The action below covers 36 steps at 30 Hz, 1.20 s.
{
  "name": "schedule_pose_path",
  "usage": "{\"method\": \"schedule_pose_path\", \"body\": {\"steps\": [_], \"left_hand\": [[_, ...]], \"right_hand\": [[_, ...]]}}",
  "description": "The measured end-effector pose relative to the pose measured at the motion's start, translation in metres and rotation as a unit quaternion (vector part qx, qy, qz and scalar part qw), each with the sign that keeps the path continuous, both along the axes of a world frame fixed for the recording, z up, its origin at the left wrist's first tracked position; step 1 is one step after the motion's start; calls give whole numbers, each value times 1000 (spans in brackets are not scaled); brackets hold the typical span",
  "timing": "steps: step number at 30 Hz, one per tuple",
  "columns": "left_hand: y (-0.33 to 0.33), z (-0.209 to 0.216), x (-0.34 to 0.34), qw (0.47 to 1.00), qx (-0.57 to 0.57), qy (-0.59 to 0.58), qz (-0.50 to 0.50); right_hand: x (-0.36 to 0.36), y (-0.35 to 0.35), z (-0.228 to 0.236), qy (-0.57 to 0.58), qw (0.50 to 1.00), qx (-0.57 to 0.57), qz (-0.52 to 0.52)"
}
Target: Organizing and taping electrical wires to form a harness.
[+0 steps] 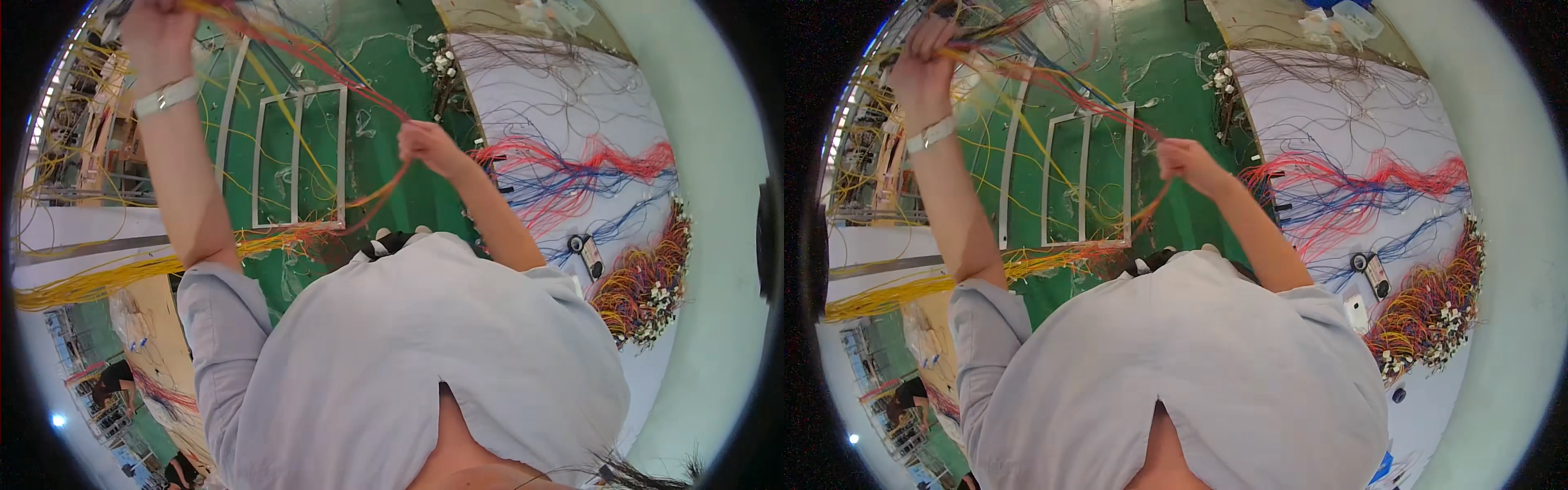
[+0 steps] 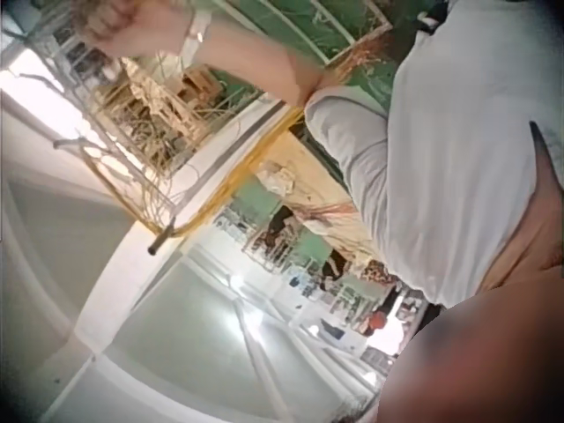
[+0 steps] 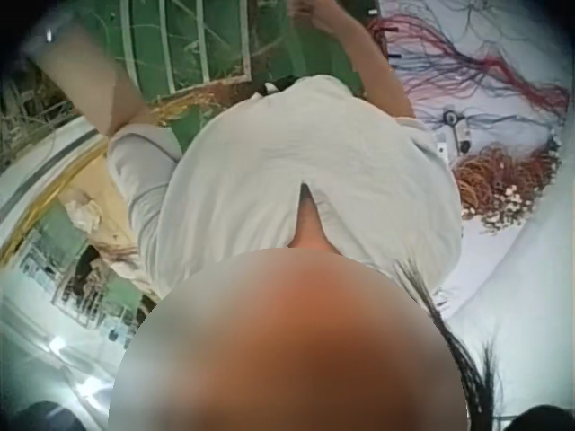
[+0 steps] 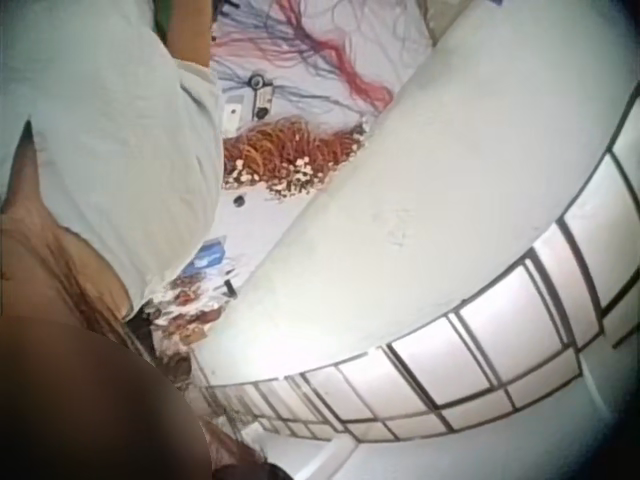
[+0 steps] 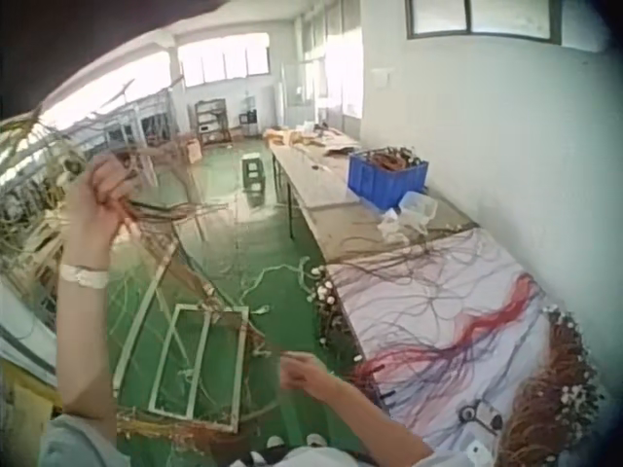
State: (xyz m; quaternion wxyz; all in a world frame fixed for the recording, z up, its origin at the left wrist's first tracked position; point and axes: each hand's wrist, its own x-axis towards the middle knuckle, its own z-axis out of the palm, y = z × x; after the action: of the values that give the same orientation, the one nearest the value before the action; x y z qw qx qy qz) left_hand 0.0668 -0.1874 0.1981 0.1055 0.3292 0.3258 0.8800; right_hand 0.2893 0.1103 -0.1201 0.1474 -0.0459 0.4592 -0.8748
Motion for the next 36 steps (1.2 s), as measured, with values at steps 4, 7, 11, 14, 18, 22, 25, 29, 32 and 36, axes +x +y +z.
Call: {"method": "schedule_pose_path", "body": {"steps": [4, 7, 11, 14, 18, 22, 25, 29, 32, 36], "left_hand": [[-71, -38, -3, 985, 90, -50, -136], [-43, -111, 10, 983, -86, -99, 129], [68, -231, 97, 937, -314, -104, 111], [130, -259, 145, 918, -331, -214, 34], [173, -273, 155, 919, -244, -307, 48], [167, -276, 163, 916, -216, -310, -137], [172, -265, 166, 910, -273, -277, -144], [162, -271, 143, 929, -141, -330, -87], [149, -270, 131, 931, -84, -334, -125], [133, -270, 124, 926, -57, -344, -142]], "right_hand": [[23, 95, -12, -55, 980, -191, 17], [15, 125, -12, -50, 960, -249, -117], [-14, 55, 44, -36, 943, -177, -278], [-19, -1, 64, 52, 971, 98, -214], [-48, -2, 50, -3, 971, 138, -194], [-49, 14, 54, -78, 961, 83, -250], [-49, 33, 44, -9, 927, 181, -329], [-1, 20, 56, 123, 831, 379, -389], [29, 24, 46, 257, 718, 607, -224], [32, 29, 23, 218, 751, 580, -230]]}}
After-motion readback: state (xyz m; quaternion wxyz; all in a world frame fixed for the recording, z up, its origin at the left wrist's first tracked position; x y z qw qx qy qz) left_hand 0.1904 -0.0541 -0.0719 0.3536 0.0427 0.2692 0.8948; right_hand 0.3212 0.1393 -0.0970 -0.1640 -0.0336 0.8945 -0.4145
